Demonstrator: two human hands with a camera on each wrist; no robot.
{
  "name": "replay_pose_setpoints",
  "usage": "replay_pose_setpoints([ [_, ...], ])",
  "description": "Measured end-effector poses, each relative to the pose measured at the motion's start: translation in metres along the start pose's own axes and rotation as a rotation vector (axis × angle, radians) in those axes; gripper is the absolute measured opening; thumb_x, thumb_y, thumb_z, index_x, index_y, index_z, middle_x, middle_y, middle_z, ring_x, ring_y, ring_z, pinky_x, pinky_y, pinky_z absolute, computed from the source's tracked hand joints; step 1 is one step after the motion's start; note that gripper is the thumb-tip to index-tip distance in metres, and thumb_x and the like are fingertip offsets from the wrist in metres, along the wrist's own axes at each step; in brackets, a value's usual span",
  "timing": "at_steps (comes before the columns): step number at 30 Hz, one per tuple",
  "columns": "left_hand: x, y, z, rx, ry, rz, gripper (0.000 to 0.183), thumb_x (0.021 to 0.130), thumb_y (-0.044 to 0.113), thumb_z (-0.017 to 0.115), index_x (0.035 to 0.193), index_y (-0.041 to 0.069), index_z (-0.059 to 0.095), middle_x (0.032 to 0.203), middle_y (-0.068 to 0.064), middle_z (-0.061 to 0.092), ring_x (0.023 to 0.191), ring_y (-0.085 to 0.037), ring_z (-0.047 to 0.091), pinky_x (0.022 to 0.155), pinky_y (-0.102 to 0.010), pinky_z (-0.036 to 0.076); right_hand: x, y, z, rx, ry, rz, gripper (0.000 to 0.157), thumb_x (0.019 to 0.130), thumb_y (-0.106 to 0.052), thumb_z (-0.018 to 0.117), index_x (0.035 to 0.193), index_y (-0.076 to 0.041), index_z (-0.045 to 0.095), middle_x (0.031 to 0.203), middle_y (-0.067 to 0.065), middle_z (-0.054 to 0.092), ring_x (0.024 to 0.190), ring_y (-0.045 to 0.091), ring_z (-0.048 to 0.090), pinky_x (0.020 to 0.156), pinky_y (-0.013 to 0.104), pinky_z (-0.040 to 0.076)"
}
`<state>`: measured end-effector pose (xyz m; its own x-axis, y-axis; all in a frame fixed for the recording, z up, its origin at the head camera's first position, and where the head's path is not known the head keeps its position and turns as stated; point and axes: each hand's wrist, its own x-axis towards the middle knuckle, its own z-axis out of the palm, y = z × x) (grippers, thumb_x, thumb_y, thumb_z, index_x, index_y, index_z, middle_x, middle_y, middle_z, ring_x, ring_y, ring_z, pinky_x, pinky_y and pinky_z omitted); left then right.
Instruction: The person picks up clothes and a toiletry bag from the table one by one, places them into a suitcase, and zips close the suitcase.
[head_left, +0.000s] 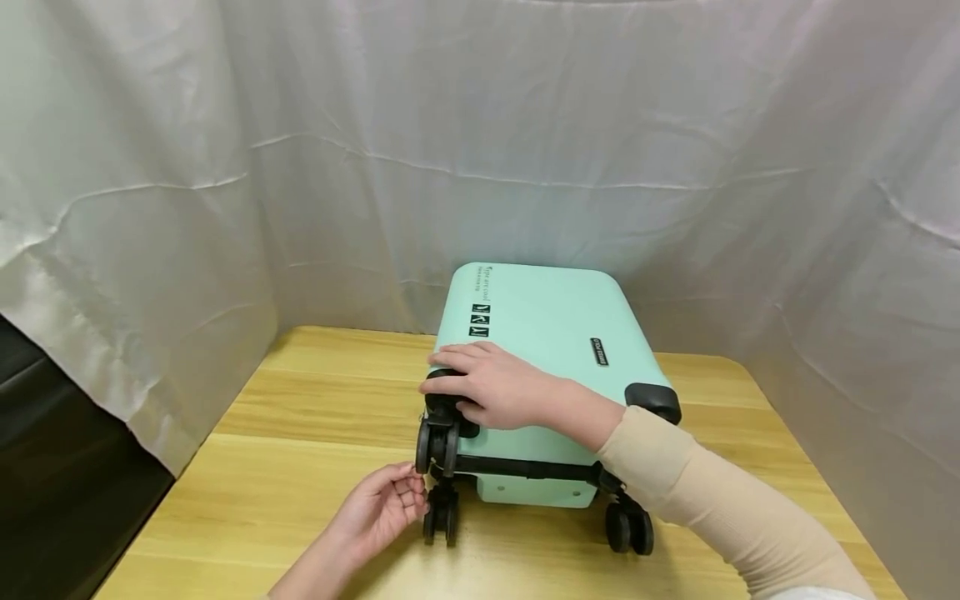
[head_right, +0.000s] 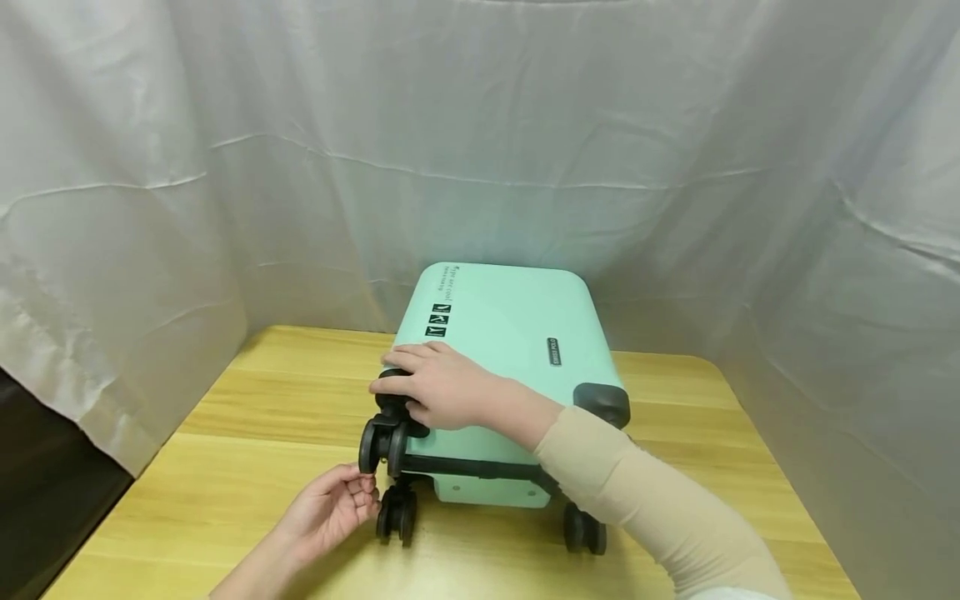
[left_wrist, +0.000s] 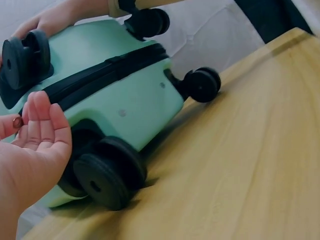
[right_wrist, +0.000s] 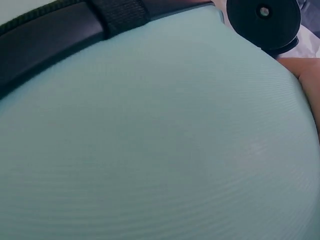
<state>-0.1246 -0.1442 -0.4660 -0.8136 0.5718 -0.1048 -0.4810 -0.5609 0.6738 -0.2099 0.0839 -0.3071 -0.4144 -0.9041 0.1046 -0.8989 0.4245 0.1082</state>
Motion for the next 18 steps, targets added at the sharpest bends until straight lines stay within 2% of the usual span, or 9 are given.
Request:
replay_pose_setpoints([
  [6,0.004,0.005,-0.003,0.057,-0.022,-0.025,0.039,0.104,0.014,0.028,0.092,0.015,0.065,0.085,0.006,0.067,0.080,-0.006,0.062,0.083,-0.024,0.052,0.004,-0.004,0.001,-0.098,0.005,-0.010,0.049,0.091,-0.021,0.062,0.137,-0.035,0.053,0.147,0.006,0.046,0.135,0.025,0.045,0.106,0.047,0.042],
  [12,0.008,0.010,-0.007,0.077,-0.089,-0.054,0.045,0.104,0.013,0.019,0.097,0.013,0.063,0.088,0.006,0.067,0.083,-0.006,0.062,0.085,-0.024,0.053,0.007,-0.007,0.002,-0.149,0.007,-0.003,0.048,0.089,-0.024,0.068,0.135,-0.035,0.055,0.143,0.005,0.048,0.130,0.024,0.048,0.101,0.045,0.046],
  [18,0.010,0.011,-0.006,0.131,-0.043,-0.030,0.040,0.103,0.012,0.023,0.095,0.014,0.062,0.085,0.007,0.064,0.080,-0.006,0.059,0.082,-0.024,0.051,0.007,-0.010,0.003,-0.163,0.023,0.001,0.045,0.091,-0.026,0.068,0.134,-0.031,0.056,0.143,0.007,0.049,0.132,0.025,0.047,0.104,0.045,0.045],
])
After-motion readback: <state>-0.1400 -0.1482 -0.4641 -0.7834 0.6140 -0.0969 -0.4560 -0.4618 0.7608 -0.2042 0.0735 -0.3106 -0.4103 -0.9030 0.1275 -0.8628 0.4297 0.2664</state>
